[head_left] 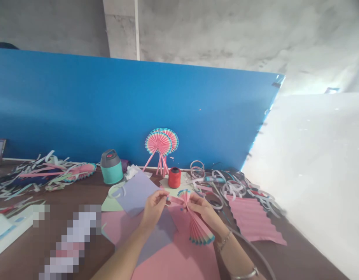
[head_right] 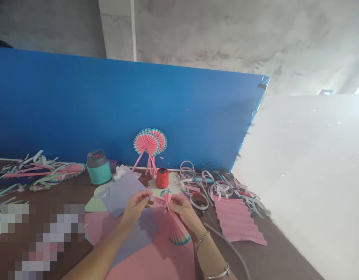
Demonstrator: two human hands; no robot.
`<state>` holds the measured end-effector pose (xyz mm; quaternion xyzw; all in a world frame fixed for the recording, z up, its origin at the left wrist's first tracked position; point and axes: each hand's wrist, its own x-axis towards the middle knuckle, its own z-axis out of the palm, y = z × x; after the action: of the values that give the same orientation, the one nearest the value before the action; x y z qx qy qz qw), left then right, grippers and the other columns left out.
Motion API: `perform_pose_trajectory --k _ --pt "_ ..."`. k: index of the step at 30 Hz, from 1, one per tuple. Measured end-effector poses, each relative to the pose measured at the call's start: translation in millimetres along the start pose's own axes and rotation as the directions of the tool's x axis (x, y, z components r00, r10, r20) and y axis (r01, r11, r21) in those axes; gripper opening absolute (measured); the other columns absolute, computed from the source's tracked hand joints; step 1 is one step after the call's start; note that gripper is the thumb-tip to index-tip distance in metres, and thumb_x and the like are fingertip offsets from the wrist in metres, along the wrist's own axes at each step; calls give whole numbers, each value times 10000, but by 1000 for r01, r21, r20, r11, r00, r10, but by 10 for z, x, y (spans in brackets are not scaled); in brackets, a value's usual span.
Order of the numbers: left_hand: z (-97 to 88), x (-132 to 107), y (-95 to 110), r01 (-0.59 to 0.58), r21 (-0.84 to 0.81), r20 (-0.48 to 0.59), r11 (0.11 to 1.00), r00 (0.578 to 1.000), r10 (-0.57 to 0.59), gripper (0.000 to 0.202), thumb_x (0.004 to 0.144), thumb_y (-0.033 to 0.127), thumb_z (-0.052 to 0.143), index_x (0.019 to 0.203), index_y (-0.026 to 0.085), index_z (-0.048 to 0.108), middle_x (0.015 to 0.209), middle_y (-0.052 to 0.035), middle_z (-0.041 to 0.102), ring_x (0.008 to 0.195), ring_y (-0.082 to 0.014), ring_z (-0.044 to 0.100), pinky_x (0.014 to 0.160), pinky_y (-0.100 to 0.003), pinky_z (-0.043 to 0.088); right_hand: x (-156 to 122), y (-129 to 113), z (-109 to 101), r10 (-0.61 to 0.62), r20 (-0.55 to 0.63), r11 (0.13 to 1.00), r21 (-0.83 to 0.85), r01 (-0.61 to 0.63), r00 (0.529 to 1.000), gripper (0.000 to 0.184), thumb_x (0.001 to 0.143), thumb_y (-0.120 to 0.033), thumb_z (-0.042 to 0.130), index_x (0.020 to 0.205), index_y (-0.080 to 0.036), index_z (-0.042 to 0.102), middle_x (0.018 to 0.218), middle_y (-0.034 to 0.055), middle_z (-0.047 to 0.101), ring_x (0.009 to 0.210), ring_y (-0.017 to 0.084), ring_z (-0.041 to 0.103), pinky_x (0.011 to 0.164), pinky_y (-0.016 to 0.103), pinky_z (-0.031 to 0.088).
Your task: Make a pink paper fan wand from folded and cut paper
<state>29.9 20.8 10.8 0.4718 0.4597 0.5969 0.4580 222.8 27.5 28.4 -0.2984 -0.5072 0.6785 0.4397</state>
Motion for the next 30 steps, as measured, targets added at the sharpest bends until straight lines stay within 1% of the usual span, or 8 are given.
perform_pose_trajectory --k 7,11,16,19,21,24,26,30 --pt "1 -29 98 31 -64 90 997 996 -25 352 682 437 696 890 155 664 755 -29 684 700 -171 659 684 -295 518 39 105 -106 93 44 992 79 -96 995 267 690 -374 781 820 -168 672 746 4 655 671 140 603 651 257 461" --pt "16 -35 82 29 -54 87 998 996 -24 394 686 442 705 954 155 673 871 -52 702 762 -175 659 727 -301 524 53 102 -120 113 21 987 116 -115 993 274 647 -317 800 822 -155 666 744 -2 633 624 116 579 604 229 450" --pt "15 9 -13 -22 -22 26 1000 999 23 326 676 402 709 883 151 687 795 -43 698 720 -164 643 697 -283 521 43 61 -90 169 17 964 204 -169 985 277 640 -344 802 766 -153 647 695 -14 603 525 78 512 516 199 410" --pt "4 35 -58 -42 13 -40 999 998 43 285 671 387 702 833 153 685 723 -24 679 641 -148 622 633 -265 509 9 21 -27 83 3 986 147 -83 997 287 708 -413 761 779 -161 643 619 -29 583 481 72 482 498 199 383" --pt "10 32 -55 -30 9 -57 999 998 31 282 658 388 706 810 153 680 711 -22 676 624 -146 618 614 -261 505 -20 -4 34 12 -4 997 79 -11 1000 304 705 -403 771 870 -175 656 626 -34 594 505 88 513 535 214 410" --pt "45 -4 -4 7 -17 -65 1000 998 -8 285 636 391 711 790 153 673 695 -16 670 615 -142 612 618 -263 500 -60 -21 109 23 -9 998 64 -22 1000 414 651 -344 816 1007 -200 664 636 -48 591 591 122 589 652 260 479" --pt "74 -36 37 23 -23 -66 999 998 -25 271 645 379 698 796 156 668 688 -11 667 621 -140 608 625 -260 493 -83 -26 130 52 -6 997 58 -52 999 381 615 -298 832 950 -193 685 658 -38 608 629 133 616 698 281 496" --pt "117 -91 59 3 3 -48 1000 999 -3 208 682 346 665 785 165 652 679 -15 671 636 -151 611 631 -265 487 -122 -55 137 81 23 997 -20 -80 996 222 607 -219 797 791 -173 682 697 -11 638 583 125 588 593 253 475"
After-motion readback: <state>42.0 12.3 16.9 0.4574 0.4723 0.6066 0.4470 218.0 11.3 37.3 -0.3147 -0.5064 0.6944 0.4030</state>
